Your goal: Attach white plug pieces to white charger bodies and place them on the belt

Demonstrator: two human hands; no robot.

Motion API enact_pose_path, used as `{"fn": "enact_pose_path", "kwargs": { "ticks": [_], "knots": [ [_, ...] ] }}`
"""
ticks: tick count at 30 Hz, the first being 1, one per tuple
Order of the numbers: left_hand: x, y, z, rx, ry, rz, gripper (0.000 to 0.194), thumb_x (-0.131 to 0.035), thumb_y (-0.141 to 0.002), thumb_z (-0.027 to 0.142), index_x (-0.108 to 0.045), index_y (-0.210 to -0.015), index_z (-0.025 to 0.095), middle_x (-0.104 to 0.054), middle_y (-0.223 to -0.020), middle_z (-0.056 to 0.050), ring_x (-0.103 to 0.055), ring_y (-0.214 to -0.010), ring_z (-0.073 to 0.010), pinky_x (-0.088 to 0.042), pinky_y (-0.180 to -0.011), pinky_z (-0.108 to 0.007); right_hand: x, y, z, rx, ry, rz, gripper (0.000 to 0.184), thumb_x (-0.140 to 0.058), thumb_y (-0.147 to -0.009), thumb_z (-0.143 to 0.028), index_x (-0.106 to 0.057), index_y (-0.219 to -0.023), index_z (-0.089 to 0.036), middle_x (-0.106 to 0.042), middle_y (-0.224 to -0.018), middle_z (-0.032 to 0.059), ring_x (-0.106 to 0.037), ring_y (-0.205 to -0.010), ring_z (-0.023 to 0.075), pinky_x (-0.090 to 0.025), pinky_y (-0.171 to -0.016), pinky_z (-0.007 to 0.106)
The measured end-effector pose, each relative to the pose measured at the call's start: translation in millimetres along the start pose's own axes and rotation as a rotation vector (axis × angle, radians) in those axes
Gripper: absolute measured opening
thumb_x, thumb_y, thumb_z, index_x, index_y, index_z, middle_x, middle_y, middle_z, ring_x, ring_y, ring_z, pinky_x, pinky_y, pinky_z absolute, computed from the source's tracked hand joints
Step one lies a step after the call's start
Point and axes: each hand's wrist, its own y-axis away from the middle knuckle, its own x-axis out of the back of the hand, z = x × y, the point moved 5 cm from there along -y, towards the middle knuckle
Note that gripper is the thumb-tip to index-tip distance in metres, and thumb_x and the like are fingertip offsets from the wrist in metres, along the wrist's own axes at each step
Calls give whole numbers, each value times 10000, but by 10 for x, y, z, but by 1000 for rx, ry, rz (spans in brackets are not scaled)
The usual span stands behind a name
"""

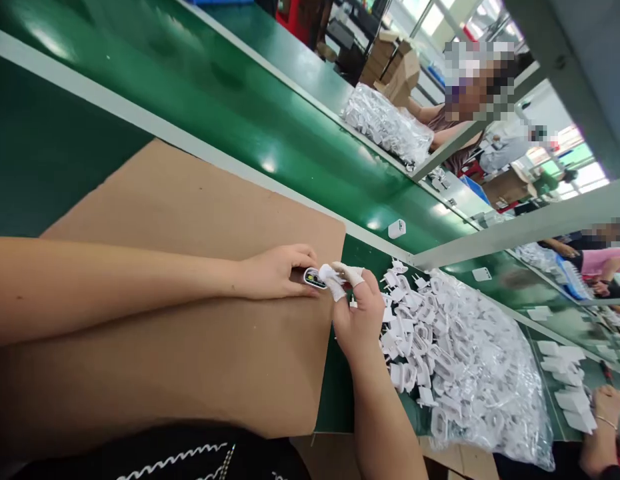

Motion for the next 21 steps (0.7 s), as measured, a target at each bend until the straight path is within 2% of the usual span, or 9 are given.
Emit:
{"fn": "enact_pose_path", "kwargs": {
  "ticks": [3, 6, 12, 18, 21],
  "knots": [
    [3, 1, 1, 55, 31, -6, 115, -760, -776, 340, -773, -832, 240, -649, -971, -42, -648, -812, -201, -536, -779, -323, -46, 24, -130, 191, 197, -36, 299, -571, -949, -185, -729, -1196, -243, -709, -1022, 82, -676, -981, 230, -583, -851, 391],
    [7, 0, 15, 40, 41, -5, 86, -755, -772, 316, -768, -801, 236, -640, -949, -36, -651, -830, -202, -530, -810, -328, -106, 19, -175, 260, 256, -75, 350, -527, -947, -131, -705, -1228, -241, -710, -1041, 88, -662, -997, 242, -578, -854, 404],
    [5, -1, 12, 30, 23, -18, 98, -751, -795, 318, -757, -802, 220, -633, -943, -27, -645, -845, -197, -510, -810, -316, -170, -37, -209, 327, 315, -114, 350, -500, -919, -69, -706, -1163, -213, -693, -955, 77, -623, -921, 236, -550, -797, 375],
    [-11, 3, 0, 39, 15, -5, 147, -740, -803, 338, -717, -751, 202, -624, -930, -26, -639, -842, -191, -510, -798, -310, -175, -79, -208, 307, 339, -97, 312, -504, -871, -48, -730, -988, -228, -635, -817, 51, -565, -790, 221, -488, -680, 339],
    [-18, 10, -4, 32, 19, -8, 161, -732, -811, 361, -725, -768, 206, -628, -941, -32, -643, -865, -202, -515, -811, -324, -177, -75, -180, 289, 375, -103, 307, -517, -846, -53, -737, -965, -232, -614, -781, 50, -549, -759, 223, -471, -659, 337]
  ]
}}
